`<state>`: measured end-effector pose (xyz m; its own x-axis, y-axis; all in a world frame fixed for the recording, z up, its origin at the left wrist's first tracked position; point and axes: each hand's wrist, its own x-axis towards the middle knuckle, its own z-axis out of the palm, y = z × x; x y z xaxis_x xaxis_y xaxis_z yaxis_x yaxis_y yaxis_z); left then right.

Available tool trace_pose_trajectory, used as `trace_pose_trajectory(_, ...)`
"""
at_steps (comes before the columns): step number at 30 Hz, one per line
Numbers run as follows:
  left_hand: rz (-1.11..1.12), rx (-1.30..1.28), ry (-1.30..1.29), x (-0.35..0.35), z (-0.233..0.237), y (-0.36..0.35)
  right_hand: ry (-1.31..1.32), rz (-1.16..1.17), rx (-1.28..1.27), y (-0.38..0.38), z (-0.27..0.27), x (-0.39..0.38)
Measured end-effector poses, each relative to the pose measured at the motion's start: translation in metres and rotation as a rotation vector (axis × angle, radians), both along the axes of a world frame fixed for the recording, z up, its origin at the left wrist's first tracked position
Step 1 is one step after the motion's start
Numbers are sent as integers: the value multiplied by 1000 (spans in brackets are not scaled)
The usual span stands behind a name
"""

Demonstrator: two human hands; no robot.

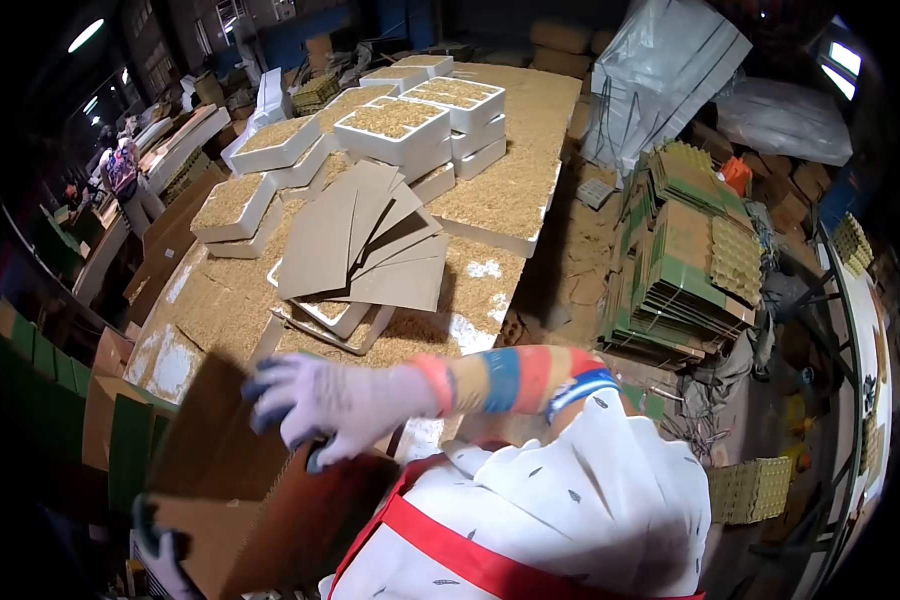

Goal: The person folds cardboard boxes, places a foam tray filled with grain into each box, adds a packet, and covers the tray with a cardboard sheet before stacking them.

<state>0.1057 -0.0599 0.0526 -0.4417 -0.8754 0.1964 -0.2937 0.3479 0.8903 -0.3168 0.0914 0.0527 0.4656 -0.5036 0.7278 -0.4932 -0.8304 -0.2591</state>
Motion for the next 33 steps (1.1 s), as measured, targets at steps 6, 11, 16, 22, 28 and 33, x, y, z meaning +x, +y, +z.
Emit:
trace_pose_trajectory(6,-368,-756,-820,-48,-122,46,1,514,588,-30,-58,65)
trace_pose_trajectory(11,418,187,1206,-51,-36,61,-310,39,1304,-90,-79,63)
trace_pose_trajectory(16,334,169,232,-28,-142,55,439,-117,-208,-120,-20,92)
trace_pose_trajectory(22,546,-153,-255,-18,-138,58,750,76,300,-99,-42,97)
trace_pose_trajectory(28,154,508,-477,-11,-104,16,-138,-170,962,-96,-104,59)
trace_pose_trajectory(33,441,-364,-569,-2,-107,51,-702,109,1356,-98,-93,39)
